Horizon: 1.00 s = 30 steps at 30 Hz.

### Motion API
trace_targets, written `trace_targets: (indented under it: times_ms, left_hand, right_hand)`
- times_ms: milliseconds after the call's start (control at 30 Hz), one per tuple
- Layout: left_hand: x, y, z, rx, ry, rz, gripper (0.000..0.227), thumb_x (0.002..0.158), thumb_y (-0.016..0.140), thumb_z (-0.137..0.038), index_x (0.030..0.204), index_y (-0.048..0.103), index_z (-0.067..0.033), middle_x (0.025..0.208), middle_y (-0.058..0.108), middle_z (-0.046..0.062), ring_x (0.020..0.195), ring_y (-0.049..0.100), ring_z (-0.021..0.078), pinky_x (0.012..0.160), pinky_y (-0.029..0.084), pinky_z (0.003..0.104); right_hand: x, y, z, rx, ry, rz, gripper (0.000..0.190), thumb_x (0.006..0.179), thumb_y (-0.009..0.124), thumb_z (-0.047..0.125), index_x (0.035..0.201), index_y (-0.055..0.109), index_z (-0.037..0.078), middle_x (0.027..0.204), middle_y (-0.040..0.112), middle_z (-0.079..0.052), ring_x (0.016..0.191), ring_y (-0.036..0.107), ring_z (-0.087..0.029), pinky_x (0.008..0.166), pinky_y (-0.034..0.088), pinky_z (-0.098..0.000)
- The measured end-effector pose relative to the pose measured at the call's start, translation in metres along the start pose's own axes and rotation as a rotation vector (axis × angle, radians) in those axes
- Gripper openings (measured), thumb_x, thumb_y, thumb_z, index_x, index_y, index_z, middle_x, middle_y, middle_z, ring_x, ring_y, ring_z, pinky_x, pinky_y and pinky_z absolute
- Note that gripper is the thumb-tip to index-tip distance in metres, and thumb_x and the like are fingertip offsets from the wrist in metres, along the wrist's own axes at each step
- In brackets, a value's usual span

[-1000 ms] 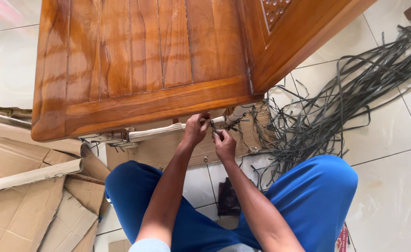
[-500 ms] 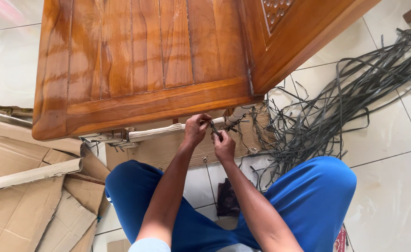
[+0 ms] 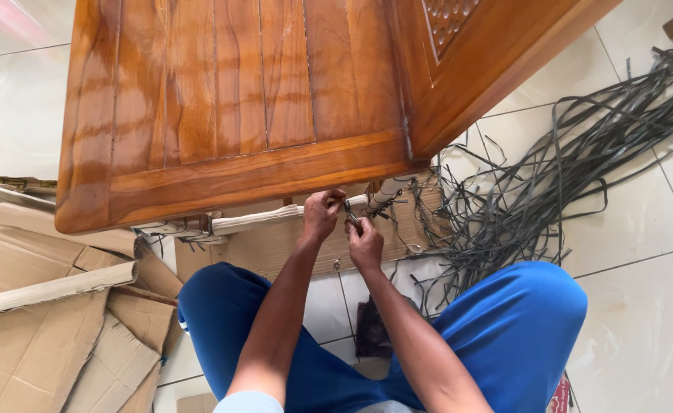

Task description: Wrapping the rungs and legs of a wooden chair with protective material and strips.

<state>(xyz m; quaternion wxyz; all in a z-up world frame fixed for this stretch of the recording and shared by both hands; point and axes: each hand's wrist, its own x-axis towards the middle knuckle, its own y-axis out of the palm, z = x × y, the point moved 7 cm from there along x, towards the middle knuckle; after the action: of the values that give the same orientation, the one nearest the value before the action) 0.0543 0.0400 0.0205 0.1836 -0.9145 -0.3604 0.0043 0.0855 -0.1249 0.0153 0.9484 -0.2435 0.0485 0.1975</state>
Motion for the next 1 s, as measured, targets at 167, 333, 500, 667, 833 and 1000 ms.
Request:
trace_targets:
  times_ms: [167, 333, 500, 667, 833, 1000]
  left_hand:
    - [0.001, 0.006, 0.014, 0.047, 0.046, -0.026, 0.017, 0.082, 0.081, -0.010, 0.095, 0.080, -0.0200, 0.088, 0.077, 0.007, 0.092, 0.070, 0.0295, 0.084, 0.062, 0.039]
    - [0.001, 0.008, 0.020, 0.139, 0.100, -0.047, 0.017, 0.081, 0.082, -0.014, 0.097, 0.079, -0.0197, 0.088, 0.076, 0.006, 0.092, 0.070, 0.0299, 0.086, 0.060, 0.043]
    - [0.004, 0.008, 0.022, 0.225, 0.098, -0.027, 0.018, 0.082, 0.080, -0.018, 0.099, 0.077, -0.0164, 0.088, 0.076, 0.008, 0.092, 0.070, 0.0350, 0.086, 0.059, 0.048]
    - [-0.002, 0.004, 0.020, 0.259, 0.063, -0.008, 0.019, 0.082, 0.080, -0.020, 0.099, 0.078, -0.0126, 0.086, 0.076, 0.012, 0.089, 0.072, 0.0381, 0.083, 0.059, 0.049]
    - [0.004, 0.001, 0.014, 0.252, 0.077, 0.035, 0.027, 0.079, 0.081, -0.020, 0.102, 0.077, -0.0073, 0.089, 0.076, 0.018, 0.093, 0.071, 0.0435, 0.084, 0.058, 0.056]
    - [0.006, 0.000, 0.019, 0.318, 0.032, 0.248, 0.044, 0.080, 0.078, -0.031, 0.106, 0.073, 0.0027, 0.101, 0.075, 0.028, 0.105, 0.069, 0.0487, 0.099, 0.051, 0.059]
  right_hand:
    - [-0.005, 0.000, 0.003, 0.041, 0.012, -0.008, 0.008, 0.095, 0.069, 0.025, 0.094, 0.073, 0.019, 0.072, 0.075, -0.005, 0.069, 0.074, -0.022, 0.072, 0.059, -0.0379]
    - [-0.012, 0.003, 0.001, 0.067, 0.028, 0.002, 0.009, 0.096, 0.067, 0.022, 0.099, 0.075, 0.017, 0.073, 0.076, -0.008, 0.068, 0.074, -0.023, 0.070, 0.059, -0.0381]
    - [-0.013, 0.013, -0.010, 0.074, 0.070, 0.035, 0.012, 0.096, 0.066, 0.024, 0.100, 0.075, 0.019, 0.075, 0.077, -0.006, 0.068, 0.075, -0.021, 0.070, 0.059, -0.0365]
    - [-0.016, 0.004, -0.003, 0.097, 0.090, 0.025, 0.013, 0.096, 0.065, 0.022, 0.101, 0.075, 0.015, 0.075, 0.077, -0.008, 0.068, 0.074, -0.021, 0.069, 0.059, -0.0359]
    - [-0.009, 0.003, -0.010, 0.139, 0.096, 0.009, 0.012, 0.096, 0.064, 0.018, 0.099, 0.075, 0.016, 0.073, 0.076, -0.006, 0.065, 0.072, -0.017, 0.066, 0.059, -0.0325]
    - [-0.005, 0.003, -0.018, 0.096, 0.116, 0.013, 0.011, 0.094, 0.063, 0.015, 0.096, 0.073, 0.014, 0.072, 0.076, -0.006, 0.064, 0.072, -0.017, 0.066, 0.059, -0.0324]
